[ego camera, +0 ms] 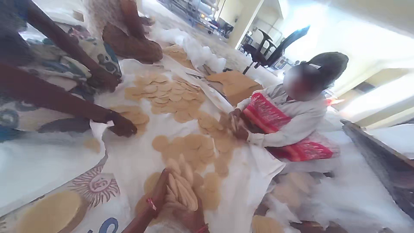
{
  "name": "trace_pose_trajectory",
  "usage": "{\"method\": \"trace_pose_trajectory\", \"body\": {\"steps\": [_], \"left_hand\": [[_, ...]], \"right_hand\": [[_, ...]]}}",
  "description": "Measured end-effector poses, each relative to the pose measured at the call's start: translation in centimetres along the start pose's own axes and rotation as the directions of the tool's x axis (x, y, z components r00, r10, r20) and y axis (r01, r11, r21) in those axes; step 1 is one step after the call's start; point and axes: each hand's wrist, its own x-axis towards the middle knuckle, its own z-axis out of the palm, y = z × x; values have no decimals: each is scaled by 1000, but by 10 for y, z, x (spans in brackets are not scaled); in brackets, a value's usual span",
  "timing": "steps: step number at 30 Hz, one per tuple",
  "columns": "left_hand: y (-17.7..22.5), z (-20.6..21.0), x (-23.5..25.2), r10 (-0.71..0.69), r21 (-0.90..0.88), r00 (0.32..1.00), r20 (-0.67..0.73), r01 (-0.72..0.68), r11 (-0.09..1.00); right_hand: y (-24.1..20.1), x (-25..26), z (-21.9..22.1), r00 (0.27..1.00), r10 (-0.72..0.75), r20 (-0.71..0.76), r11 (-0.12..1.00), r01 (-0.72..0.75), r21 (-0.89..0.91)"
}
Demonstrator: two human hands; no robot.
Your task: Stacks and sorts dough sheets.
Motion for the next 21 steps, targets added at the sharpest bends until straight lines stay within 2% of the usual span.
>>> {"method": "trace_pose_trajectory", "body": {"steps": [1, 3, 4, 6, 8, 9, 10, 11, 13, 15, 18, 19, 21], "left_hand": [[-3, 1, 0, -7, -5, 1000, -25, 6, 1000], [-1, 3, -3, -10, -57, 1000, -21, 9, 998], [5, 5, -3, 16, -93, 1000, -13, -17, 996], [20, 2, -8, 170, -138, 984, 59, -160, 977], [31, -6, -8, 347, -153, 921, 180, -322, 934], [32, -12, -2, 394, -130, 879, 268, -372, 919], [30, -15, 4, 377, -85, 868, 324, -370, 925], [25, -15, 7, 303, -37, 893, 334, -309, 950], [10, -9, 9, 127, 51, 956, 264, -146, 988], [-3, -9, 14, 49, 78, 967, 251, -71, 994], [4, -8, 10, 111, 25, 947, 302, -124, 992], [10, -9, 8, 181, -15, 918, 352, -188, 982], [26, -13, 2, 331, -142, 808, 487, -300, 943]], "right_hand": [[-4, 5, -2, 1000, 4, 12, 999, -4, -45], [-10, 12, -10, 994, 106, 37, 982, -99, -159], [-9, 16, -14, 992, 126, 15, 980, -122, -154], [-12, 11, -19, 992, 71, -104, 997, -73, -12], [-14, -1, -21, 981, 18, -193, 990, 10, 140], [-11, -8, -21, 985, 15, -170, 987, 13, 162], [-7, -12, -20, 993, 28, -116, 989, -11, 148], [1, -13, -18, 997, 69, -44, 991, -64, 118], [16, -9, -11, 980, 184, 80, 983, -185, -1], [18, -3, -9, 974, 213, 78, 977, -210, -45], [5, 1, -15, 971, 240, -7, 968, -239, 78], [0, 1, -19, 973, 224, -57, 967, -214, 135], [-5, -2, -22, 976, 139, -166, 964, -95, 247]]}}
